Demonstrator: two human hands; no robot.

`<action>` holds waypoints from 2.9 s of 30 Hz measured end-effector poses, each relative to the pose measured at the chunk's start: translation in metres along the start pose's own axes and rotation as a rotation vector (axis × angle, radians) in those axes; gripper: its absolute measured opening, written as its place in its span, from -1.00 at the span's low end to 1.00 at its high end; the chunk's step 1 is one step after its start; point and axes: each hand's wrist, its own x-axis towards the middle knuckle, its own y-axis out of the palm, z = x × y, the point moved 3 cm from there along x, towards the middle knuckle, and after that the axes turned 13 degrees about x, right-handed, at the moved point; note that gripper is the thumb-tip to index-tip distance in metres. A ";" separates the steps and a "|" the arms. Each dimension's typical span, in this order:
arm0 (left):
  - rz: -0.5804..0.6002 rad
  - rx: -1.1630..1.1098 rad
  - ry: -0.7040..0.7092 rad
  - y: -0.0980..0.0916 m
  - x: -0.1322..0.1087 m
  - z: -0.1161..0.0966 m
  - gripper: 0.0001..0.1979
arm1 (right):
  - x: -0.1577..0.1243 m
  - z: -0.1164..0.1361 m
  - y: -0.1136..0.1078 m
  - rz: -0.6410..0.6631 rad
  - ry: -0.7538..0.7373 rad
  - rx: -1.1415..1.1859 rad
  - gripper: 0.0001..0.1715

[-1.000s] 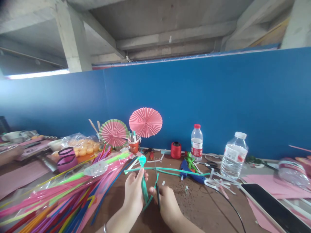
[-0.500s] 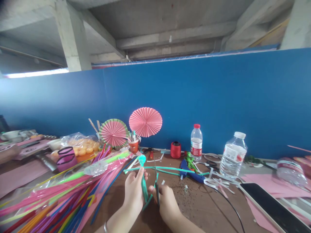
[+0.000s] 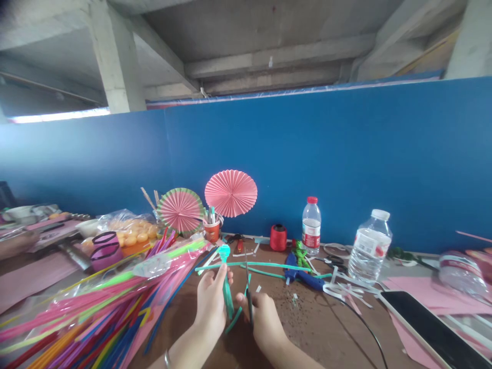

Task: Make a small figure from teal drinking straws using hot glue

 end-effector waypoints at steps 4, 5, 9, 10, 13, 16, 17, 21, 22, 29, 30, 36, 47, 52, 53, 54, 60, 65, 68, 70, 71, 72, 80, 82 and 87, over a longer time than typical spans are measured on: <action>0.000 -0.011 0.000 0.001 -0.001 -0.003 -0.73 | 0.001 0.001 -0.001 -0.001 -0.015 -0.020 -0.47; 0.001 -0.016 -0.003 0.001 -0.001 -0.003 -0.73 | 0.001 0.001 -0.001 -0.004 -0.019 -0.029 -0.47; -0.005 -0.034 -0.024 0.001 -0.001 0.000 -0.72 | 0.002 0.001 -0.002 -0.011 -0.021 -0.059 -0.47; -0.011 -0.038 -0.028 0.000 -0.001 0.001 -0.72 | 0.002 0.001 -0.002 -0.011 -0.019 -0.063 -0.47; -0.025 -0.050 -0.025 0.000 -0.002 0.003 -0.71 | 0.003 0.000 -0.001 -0.019 -0.010 -0.068 -0.46; -0.034 -0.058 -0.018 0.000 -0.002 0.003 -0.72 | 0.003 0.000 -0.001 -0.025 -0.002 -0.055 -0.46; -0.035 -0.056 -0.016 0.000 -0.002 0.003 -0.72 | 0.003 0.001 -0.001 -0.020 -0.002 -0.044 -0.46; -0.022 -0.032 -0.015 -0.001 -0.001 0.001 -0.73 | 0.002 0.002 -0.001 0.029 -0.009 0.041 -0.42; -0.014 -0.024 -0.015 -0.001 -0.001 0.000 -0.73 | 0.002 0.002 -0.001 0.044 -0.012 0.068 -0.41; 0.041 0.012 -0.040 0.000 -0.006 0.001 -0.69 | 0.006 0.001 -0.005 0.077 -0.033 0.204 -0.39; 0.043 0.012 -0.042 0.000 -0.006 0.001 -0.70 | 0.007 0.001 -0.006 0.077 -0.036 0.212 -0.40; 0.050 0.008 -0.026 0.002 -0.003 0.002 -0.69 | 0.009 0.002 -0.009 0.056 -0.049 0.208 -0.42; 0.050 0.000 -0.017 0.001 -0.004 -0.003 -0.70 | 0.008 0.010 -0.013 0.041 -0.047 0.129 -0.38; 0.032 -0.001 -0.013 0.001 -0.004 -0.003 -0.71 | 0.009 0.007 -0.014 0.039 -0.022 0.094 -0.39; 0.028 0.000 -0.011 0.001 -0.003 -0.002 -0.72 | 0.010 0.007 -0.014 0.040 -0.019 0.089 -0.40; 0.023 0.000 -0.011 0.000 -0.003 -0.001 -0.72 | 0.011 0.007 -0.014 0.040 -0.016 0.085 -0.40; 0.004 -0.021 0.006 -0.001 0.000 0.003 -0.72 | 0.015 0.002 -0.018 0.033 0.026 0.055 -0.41; -0.036 -0.058 0.009 -0.002 0.007 0.006 -0.74 | 0.017 0.006 -0.019 0.111 0.066 0.037 -0.43; -0.084 -0.090 -0.019 -0.005 0.014 0.011 -0.77 | 0.018 0.011 -0.022 0.158 0.082 -0.019 -0.51; -0.119 -0.101 -0.035 -0.008 0.020 0.014 -0.79 | 0.019 0.013 -0.027 0.167 0.106 -0.092 -0.57; -0.134 -0.100 -0.042 -0.009 0.023 0.016 -0.80 | 0.020 0.014 -0.032 0.159 0.117 -0.137 -0.60; -0.146 -0.098 -0.049 -0.011 0.026 0.018 -0.80 | 0.020 0.015 -0.037 0.146 0.125 -0.183 -0.63; -0.172 -0.060 -0.077 -0.016 0.032 0.025 -0.81 | 0.017 0.029 -0.066 0.045 0.097 -0.501 -0.74; -0.160 -0.051 -0.068 -0.016 0.032 0.025 -0.80 | 0.019 0.028 -0.066 0.044 0.094 -0.574 -0.80; -0.131 -0.037 -0.043 -0.014 0.029 0.023 -0.78 | 0.029 0.021 -0.083 0.030 0.070 -0.758 -0.81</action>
